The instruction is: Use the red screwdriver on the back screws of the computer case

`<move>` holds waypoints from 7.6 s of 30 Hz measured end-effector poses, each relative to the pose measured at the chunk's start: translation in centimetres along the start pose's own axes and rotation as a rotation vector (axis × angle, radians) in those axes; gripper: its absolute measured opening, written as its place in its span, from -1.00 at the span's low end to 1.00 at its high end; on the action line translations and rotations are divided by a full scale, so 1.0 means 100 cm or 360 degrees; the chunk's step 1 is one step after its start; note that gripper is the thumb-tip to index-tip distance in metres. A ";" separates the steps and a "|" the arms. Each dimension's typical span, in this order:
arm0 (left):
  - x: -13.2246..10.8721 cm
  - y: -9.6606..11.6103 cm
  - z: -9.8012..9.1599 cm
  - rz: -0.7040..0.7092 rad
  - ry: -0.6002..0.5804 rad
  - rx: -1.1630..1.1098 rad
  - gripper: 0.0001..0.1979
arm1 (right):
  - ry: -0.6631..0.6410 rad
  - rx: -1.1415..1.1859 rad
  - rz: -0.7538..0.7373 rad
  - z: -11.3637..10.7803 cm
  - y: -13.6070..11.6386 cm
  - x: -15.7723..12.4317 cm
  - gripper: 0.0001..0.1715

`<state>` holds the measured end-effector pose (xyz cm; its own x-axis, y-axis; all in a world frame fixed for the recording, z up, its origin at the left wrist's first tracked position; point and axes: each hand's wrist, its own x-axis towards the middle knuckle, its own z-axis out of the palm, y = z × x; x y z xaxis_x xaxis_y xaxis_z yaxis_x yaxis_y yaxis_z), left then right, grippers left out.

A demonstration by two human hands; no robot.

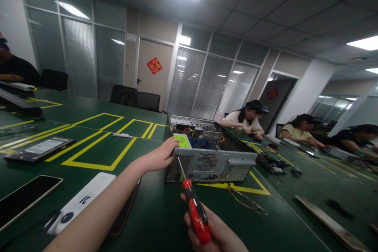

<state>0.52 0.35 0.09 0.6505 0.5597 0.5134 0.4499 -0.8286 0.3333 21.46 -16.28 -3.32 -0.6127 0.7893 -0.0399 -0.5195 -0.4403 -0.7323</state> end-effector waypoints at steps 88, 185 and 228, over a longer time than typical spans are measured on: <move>-0.001 -0.002 0.001 -0.0011 -0.0012 -0.0008 -0.56 | 0.0141 -0.0025 -0.0092 -0.006 0.010 0.001 -0.45; -0.003 -0.005 0.001 -0.0010 -0.0027 0.0014 -0.59 | 0.0698 0.0929 0.0078 -0.013 -0.009 0.000 -0.68; -0.002 -0.001 0.000 -0.0030 -0.0032 -0.0012 -0.58 | 0.0553 0.0904 0.0098 -0.017 -0.010 0.000 -0.67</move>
<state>0.32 0.37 -0.03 0.6543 0.5753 0.4908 0.4577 -0.8180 0.3486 22.94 -15.11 -3.78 -0.4733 0.8055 -0.3566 -0.7807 -0.5710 -0.2538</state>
